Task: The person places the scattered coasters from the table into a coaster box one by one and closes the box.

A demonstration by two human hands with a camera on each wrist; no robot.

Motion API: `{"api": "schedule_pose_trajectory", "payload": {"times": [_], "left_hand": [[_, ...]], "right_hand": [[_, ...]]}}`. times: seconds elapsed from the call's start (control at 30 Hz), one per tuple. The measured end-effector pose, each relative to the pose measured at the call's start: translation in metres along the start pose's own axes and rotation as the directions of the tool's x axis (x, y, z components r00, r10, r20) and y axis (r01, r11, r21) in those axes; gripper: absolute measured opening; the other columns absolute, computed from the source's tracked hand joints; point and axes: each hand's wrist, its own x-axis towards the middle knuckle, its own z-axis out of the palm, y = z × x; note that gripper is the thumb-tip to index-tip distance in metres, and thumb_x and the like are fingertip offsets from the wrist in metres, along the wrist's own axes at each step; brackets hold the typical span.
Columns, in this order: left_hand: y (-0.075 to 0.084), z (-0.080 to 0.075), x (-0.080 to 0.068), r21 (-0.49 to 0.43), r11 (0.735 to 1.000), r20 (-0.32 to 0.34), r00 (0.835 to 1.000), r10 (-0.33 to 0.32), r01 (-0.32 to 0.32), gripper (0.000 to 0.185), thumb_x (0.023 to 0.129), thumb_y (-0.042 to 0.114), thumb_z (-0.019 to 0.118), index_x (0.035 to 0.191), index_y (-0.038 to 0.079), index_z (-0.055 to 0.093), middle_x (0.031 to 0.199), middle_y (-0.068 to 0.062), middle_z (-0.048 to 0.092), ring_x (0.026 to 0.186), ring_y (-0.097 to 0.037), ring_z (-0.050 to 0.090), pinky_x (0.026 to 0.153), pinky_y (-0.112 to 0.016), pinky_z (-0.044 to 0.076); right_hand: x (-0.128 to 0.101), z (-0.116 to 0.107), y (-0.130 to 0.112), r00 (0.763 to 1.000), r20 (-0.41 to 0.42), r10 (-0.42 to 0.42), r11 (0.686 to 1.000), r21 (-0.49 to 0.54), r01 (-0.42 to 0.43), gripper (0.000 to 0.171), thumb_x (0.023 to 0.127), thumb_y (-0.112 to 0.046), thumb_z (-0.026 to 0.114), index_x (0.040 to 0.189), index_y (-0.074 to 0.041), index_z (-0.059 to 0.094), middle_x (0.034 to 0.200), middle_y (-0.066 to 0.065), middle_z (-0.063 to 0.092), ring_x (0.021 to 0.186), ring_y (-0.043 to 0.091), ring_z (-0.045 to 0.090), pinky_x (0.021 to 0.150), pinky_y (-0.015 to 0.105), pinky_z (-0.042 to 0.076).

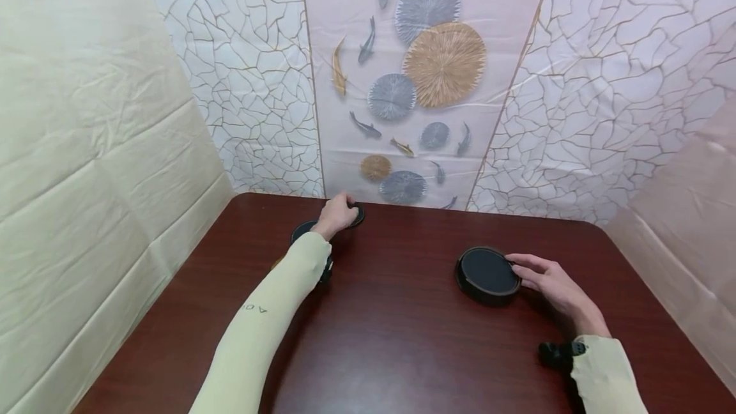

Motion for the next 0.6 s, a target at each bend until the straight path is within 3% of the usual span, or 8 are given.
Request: {"api": "schedule_pose_trajectory", "payload": {"times": [0.13,0.4,0.6], "left_hand": [[-0.014,-0.011,0.006,-0.011,1.0,0.016,1.0,-0.022,0.022,0.032,0.098,0.025,0.055,0.126,0.01,0.054,0.129,-0.014,0.058,0.112,-0.033,0.058,0.095,-0.046,0.048],[-0.036,-0.026,0.013,0.101,0.993,-0.016,0.998,-0.054,0.056,0.034,0.097,0.024,0.052,0.127,0.008,0.053,0.124,-0.015,0.06,0.104,-0.032,0.059,0.089,-0.045,0.049],[-0.045,-0.029,0.02,0.183,0.981,-0.05,0.997,-0.058,0.066,0.029,0.098,0.029,0.055,0.118,0.008,0.054,0.11,-0.013,0.06,0.09,-0.031,0.059,0.078,-0.043,0.049]], "right_hand": [[0.001,-0.001,0.0,1.0,0.003,-0.002,1.0,0.002,0.002,0.063,0.098,-0.037,0.06,0.146,-0.001,0.042,0.133,0.009,0.056,0.1,0.003,0.068,0.083,0.022,0.056],[0.002,-0.001,0.002,1.0,-0.01,-0.003,1.0,0.003,0.003,0.063,0.097,-0.037,0.061,0.145,0.0,0.043,0.114,-0.013,0.062,0.096,0.004,0.069,0.081,0.023,0.057],[0.001,0.001,0.0,1.0,-0.019,0.009,1.0,-0.019,-0.01,0.064,0.097,-0.039,0.06,0.145,-0.001,0.043,0.123,-0.002,0.061,0.096,0.003,0.068,0.082,0.023,0.057]]}}
